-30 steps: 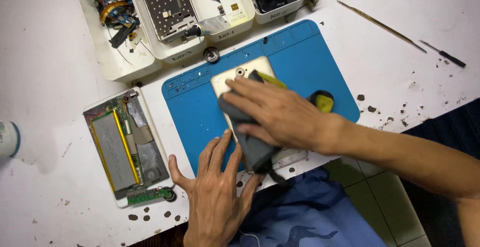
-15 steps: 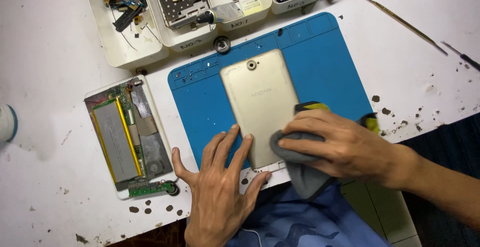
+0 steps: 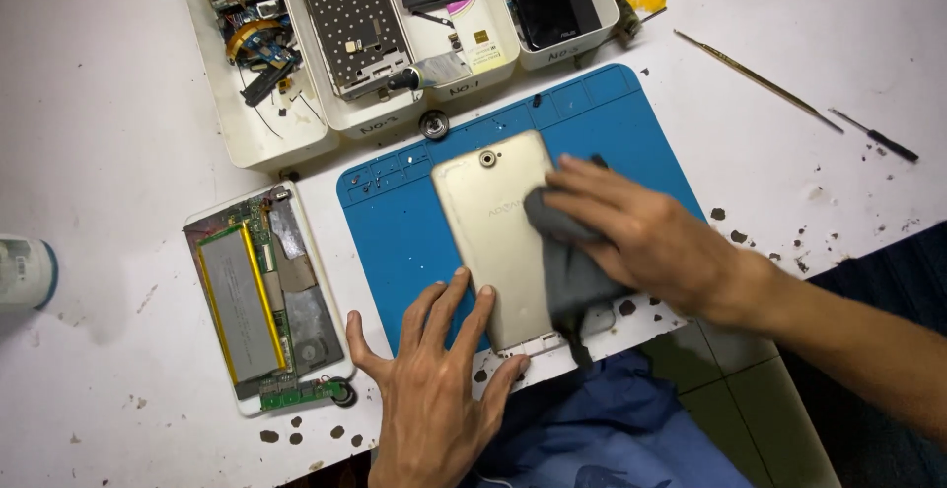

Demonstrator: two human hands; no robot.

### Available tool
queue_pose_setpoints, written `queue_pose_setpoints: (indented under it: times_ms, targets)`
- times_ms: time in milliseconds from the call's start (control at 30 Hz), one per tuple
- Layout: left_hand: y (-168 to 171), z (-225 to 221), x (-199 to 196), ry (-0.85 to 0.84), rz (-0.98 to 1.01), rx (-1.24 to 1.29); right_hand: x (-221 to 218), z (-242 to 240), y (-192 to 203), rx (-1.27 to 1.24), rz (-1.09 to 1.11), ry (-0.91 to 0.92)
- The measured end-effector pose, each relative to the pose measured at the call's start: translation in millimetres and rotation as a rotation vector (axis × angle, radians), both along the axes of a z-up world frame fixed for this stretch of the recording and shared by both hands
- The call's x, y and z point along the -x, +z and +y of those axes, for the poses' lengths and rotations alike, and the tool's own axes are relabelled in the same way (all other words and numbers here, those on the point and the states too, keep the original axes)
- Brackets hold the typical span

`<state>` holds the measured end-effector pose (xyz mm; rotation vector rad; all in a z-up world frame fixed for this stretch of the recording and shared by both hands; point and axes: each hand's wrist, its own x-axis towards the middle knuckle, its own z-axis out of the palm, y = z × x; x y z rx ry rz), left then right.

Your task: Cleaning the back cover of a tablet using a spray cleaner and a cloth.

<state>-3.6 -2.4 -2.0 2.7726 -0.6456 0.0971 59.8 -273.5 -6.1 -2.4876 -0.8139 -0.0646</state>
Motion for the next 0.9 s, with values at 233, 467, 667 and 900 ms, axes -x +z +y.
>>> queue_pose_setpoints:
  times_ms: [233, 467, 667, 900]
  targets:
    - [5, -2, 3, 0.016, -0.034, 0.011, -40, 35, -2, -0.102, -0.167, -0.108]
    - [-2, 5, 0, -0.003, -0.013, 0.03, 6, 23, -3, -0.026, -0.039, 0.167]
    - [-3, 3, 4, 0.006, 0.01, 0.015, -43, 37, -11, -0.132, -0.097, -0.029]
    - [3, 2, 4, 0.027, 0.001, 0.039, 29, 19, 1, -0.005, 0.107, 0.197]
